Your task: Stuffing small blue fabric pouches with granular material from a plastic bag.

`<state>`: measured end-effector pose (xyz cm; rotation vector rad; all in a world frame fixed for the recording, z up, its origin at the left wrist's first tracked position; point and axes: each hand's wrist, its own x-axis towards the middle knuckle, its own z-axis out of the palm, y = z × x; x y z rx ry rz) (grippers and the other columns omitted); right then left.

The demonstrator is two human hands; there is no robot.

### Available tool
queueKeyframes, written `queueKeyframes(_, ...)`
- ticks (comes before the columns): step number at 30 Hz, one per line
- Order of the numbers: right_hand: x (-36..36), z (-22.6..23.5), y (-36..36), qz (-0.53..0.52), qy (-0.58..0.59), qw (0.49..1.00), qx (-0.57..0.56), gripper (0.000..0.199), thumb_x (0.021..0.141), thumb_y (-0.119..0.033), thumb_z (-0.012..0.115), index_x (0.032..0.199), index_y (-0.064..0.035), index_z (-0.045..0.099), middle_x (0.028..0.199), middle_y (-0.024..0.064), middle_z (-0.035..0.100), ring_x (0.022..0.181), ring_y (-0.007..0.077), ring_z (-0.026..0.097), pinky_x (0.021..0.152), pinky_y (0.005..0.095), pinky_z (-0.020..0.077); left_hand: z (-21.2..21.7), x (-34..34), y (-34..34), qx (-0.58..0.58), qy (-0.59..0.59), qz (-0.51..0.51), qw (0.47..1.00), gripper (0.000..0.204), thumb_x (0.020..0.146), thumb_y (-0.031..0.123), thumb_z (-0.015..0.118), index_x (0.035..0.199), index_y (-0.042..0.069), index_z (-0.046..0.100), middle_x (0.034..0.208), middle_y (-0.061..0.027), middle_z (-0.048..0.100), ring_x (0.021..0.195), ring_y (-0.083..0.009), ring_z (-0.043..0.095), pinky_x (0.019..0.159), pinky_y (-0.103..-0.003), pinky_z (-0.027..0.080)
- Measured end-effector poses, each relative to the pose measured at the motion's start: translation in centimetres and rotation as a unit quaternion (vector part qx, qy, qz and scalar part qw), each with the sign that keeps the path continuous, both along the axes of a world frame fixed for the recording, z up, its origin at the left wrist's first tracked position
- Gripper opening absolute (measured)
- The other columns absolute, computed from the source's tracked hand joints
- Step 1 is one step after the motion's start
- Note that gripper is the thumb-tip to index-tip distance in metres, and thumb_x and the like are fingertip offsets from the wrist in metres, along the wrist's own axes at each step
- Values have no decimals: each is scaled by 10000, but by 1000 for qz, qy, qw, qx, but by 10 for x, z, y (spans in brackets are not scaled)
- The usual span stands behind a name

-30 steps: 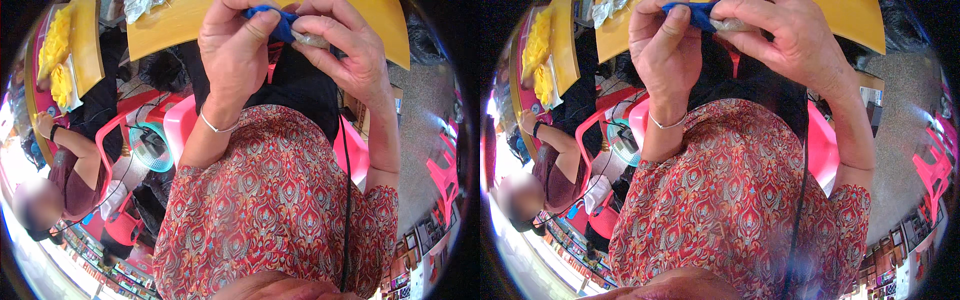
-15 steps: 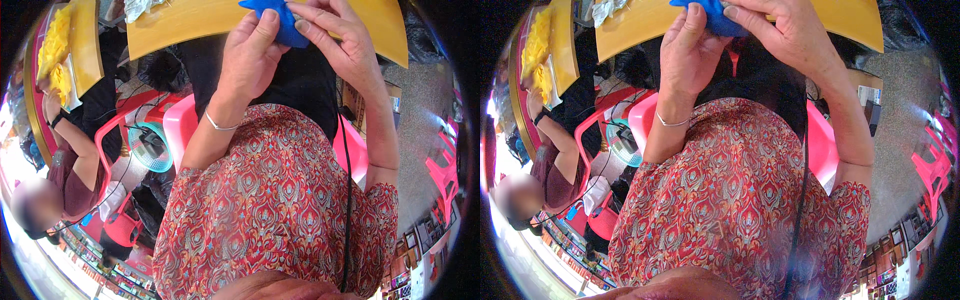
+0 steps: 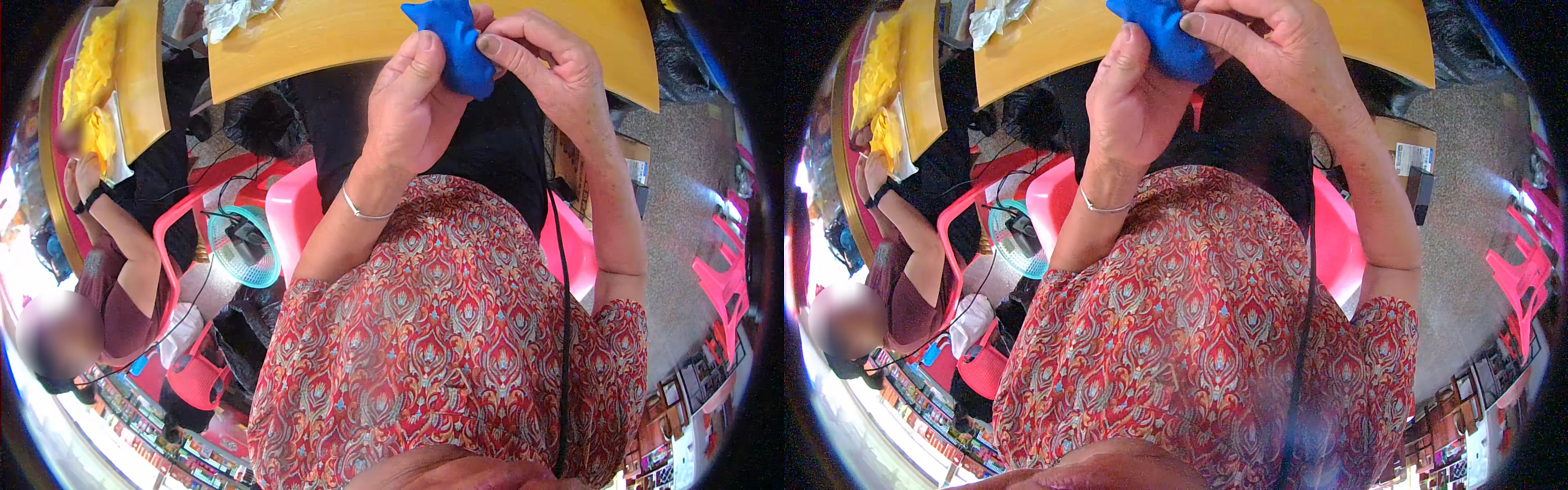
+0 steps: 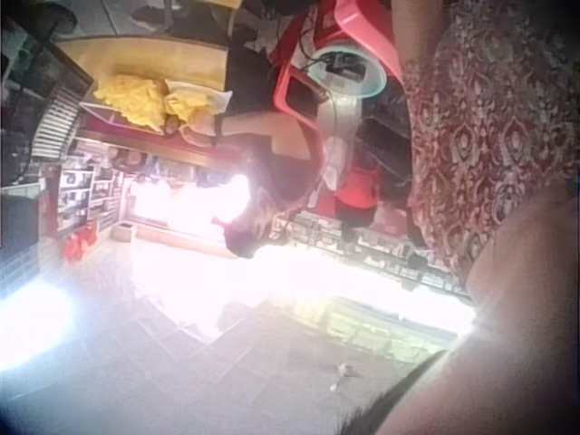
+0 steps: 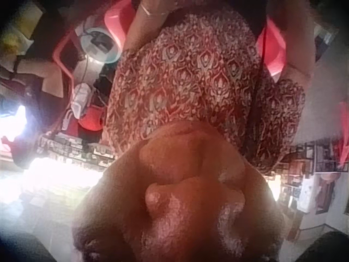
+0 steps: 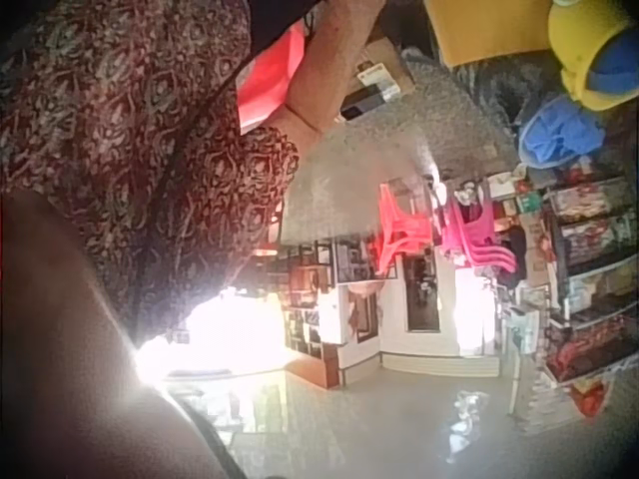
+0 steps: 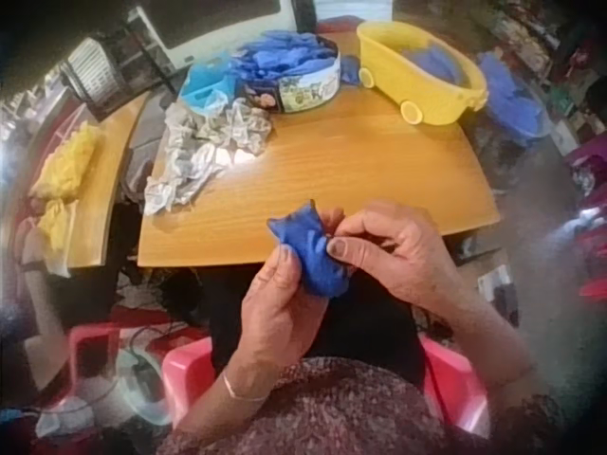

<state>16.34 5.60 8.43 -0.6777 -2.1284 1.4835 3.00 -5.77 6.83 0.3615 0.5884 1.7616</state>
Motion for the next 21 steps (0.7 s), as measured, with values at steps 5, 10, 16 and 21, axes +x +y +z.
queueKeyframes(5,5,6,-1,53,11,988,144,202,908,-117,645,1081,-15,648,937,3,624,846,88,588,751,206,477,-4,-5,-3,-24,-9,0,1000,374,960,180,563,1279,-3,494,1215,-115,588,1114,-211,578,964,-374,470)
queueKeyframes(10,5,-7,-4,-16,90,986,-140,275,908,-110,646,1161,-9,615,944,18,634,845,95,589,731,216,484,-8,11,-6,-43,40,-39,998,356,931,121,597,1252,-10,517,1132,-97,632,1003,-207,629,928,-356,492)
queueKeyframes(16,4,-11,-5,-12,81,995,-65,248,901,-111,653,1123,-6,618,960,35,635,815,100,592,736,222,480,-12,-5,3,-17,-22,-29,999,424,974,263,512,1302,-3,460,1276,-132,558,1200,-276,533,1059,-466,395)
queueKeyframes(21,4,6,-1,72,14,995,68,191,900,-117,641,1052,-3,662,975,36,602,909,126,575,818,244,452,-5,1,-1,-21,-74,-14,997,449,981,314,488,1312,11,453,1297,-127,541,1197,-269,529,1053,-457,393)
